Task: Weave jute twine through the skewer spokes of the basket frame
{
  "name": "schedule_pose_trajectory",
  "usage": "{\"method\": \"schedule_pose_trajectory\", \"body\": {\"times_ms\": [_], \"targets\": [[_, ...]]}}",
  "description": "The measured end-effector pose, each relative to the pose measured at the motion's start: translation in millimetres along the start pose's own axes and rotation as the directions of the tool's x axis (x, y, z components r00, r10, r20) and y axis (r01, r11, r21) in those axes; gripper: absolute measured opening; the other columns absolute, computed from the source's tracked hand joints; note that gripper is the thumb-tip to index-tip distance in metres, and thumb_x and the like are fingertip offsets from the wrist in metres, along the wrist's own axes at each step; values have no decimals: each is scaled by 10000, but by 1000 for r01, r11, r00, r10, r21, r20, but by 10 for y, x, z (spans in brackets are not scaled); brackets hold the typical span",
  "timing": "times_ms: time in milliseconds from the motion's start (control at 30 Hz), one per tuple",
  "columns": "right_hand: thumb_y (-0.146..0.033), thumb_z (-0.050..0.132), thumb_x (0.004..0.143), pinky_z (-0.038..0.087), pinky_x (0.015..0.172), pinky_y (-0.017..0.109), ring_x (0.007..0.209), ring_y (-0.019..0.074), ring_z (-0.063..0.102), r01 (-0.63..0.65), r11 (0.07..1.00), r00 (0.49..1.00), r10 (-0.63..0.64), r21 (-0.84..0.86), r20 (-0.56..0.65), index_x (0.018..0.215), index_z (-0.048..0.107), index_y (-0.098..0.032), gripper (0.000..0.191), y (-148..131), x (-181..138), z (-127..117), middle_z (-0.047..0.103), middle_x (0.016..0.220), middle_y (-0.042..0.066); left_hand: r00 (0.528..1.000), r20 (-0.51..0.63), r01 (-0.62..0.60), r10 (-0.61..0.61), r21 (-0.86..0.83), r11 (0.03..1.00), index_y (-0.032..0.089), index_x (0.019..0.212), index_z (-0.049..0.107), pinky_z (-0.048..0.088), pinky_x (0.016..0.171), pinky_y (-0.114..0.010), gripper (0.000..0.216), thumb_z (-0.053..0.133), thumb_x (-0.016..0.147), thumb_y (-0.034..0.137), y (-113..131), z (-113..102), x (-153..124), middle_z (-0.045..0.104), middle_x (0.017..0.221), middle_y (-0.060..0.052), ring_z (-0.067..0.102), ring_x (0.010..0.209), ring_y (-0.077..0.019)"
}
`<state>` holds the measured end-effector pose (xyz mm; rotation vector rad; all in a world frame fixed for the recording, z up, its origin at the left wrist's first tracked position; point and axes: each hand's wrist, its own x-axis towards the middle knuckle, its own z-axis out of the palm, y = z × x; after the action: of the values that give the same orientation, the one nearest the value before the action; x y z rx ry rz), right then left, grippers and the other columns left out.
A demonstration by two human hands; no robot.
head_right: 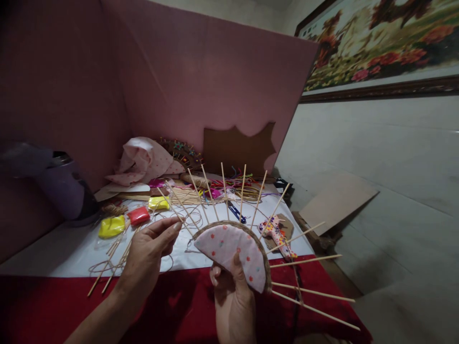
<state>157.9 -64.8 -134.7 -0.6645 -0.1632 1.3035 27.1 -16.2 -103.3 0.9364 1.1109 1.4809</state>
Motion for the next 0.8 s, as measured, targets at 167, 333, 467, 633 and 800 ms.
{"method": "schedule_pose_trajectory", "body": {"times_ms": [167,333,467,633,800], "targets": [[-307,734,672,416,466,178,508,62,472,5,1000,1000,-6,16,7,991,587,-197,368,-4,1,-9,605,724,-22,1000,4,0,0,-12,1000,133,807,675,221,412,-160,262,710,646,336,5,3,4,441,520,56,308,457,-37],[-315,719,691,408,456,171,496,49,466,6,1000,999,-7,26,34,967,598,-186,328,9,15,-29,616,755,-16,1000,6,9,-9,-23,1000,134,792,670,217,407,-163,262,712,639,342,15,5,-9,437,510,59,302,448,-38],[-322,752,647,403,441,172,492,58,471,-7,999,1000,8,31,-9,932,600,-183,352,24,24,-26,605,698,-24,1000,17,11,-11,-35,999,135,790,664,214,409,-163,261,714,643,345,10,2,-9,433,506,62,296,449,-37],[-324,792,582,392,425,178,502,58,464,-9,999,999,11,47,-47,932,584,-182,431,24,35,-4,621,767,-12,1000,5,10,-10,-28,1000,137,796,661,229,418,-164,264,715,646,348,-9,-9,2,442,518,58,305,459,-39],[-323,810,550,363,392,170,479,56,447,-6,998,998,9,55,-58,945,577,-188,479,22,57,-11,610,721,-25,1000,11,15,-15,-28,999,138,798,658,223,415,-164,260,713,648,343,-11,-9,10,439,515,60,300,454,-36]]}}
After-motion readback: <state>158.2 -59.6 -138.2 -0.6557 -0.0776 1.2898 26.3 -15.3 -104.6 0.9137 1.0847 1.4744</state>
